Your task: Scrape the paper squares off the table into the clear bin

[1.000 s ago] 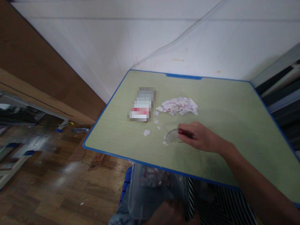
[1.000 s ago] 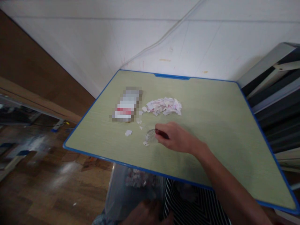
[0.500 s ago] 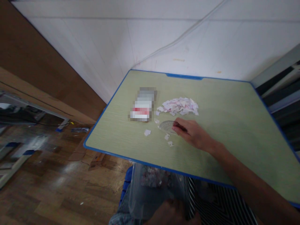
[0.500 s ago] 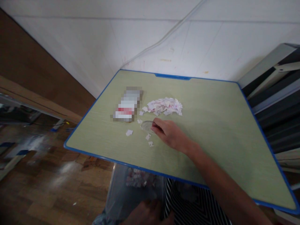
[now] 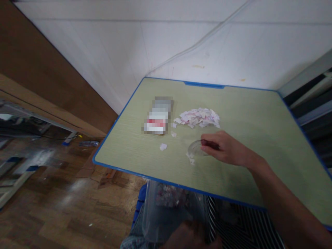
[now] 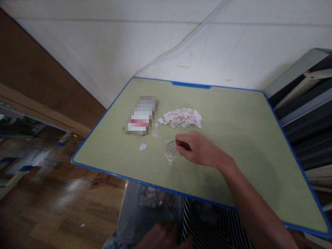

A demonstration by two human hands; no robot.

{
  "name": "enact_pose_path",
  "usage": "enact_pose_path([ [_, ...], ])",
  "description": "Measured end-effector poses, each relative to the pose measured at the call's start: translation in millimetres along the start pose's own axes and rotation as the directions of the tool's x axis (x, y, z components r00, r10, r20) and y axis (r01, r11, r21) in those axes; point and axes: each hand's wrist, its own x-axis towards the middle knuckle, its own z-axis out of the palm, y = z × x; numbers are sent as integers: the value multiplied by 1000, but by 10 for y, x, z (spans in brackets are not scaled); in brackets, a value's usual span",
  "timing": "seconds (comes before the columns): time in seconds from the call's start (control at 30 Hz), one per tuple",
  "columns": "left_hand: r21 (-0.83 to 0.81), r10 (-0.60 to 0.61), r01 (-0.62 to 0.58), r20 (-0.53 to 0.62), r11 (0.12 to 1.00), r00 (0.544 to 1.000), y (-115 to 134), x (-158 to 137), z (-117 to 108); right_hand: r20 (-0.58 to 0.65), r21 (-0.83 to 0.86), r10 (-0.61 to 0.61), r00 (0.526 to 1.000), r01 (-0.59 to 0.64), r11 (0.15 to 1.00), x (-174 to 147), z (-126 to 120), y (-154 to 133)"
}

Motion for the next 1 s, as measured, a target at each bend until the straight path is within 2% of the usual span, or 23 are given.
enact_pose_path([
  [0.07, 14, 1, -1, -16, 1000, 1000, 8, -3, 7, -83, 42, 35, 996, -32, 999, 13, -23, 3],
  [0.17, 29, 1, -2, 6, 1000, 1000, 24, -5, 28, -241, 101, 119, 963, -97, 990, 91, 54, 20],
  [0.23, 38, 11, -13, 50, 999, 999, 31, -4, 34, -275, 102, 141, 951, -117, 988, 150, 140, 37],
  [0.3, 40, 27, -30, 72, 999, 997, 32, -3, 34, -277, 92, 134, 951, -112, 989, 194, 213, 53],
  [0.43, 35, 13, -13, 2, 999, 1000, 30, -4, 39, -269, 92, 111, 957, -89, 992, 226, 274, 78],
  [0.67, 29, 15, -14, -29, 999, 999, 32, -22, 77, -257, 91, 137, 957, -117, 989, 253, 295, 90],
  [0.83, 36, 6, -4, -36, 999, 999, 33, -35, 90, -159, 130, 121, 980, -101, 986, 258, 275, 80],
  [1.0, 17, -20, 23, -154, 1000, 988, 23, -29, 82, -229, 160, 162, 960, -127, 979, 229, 252, 73],
])
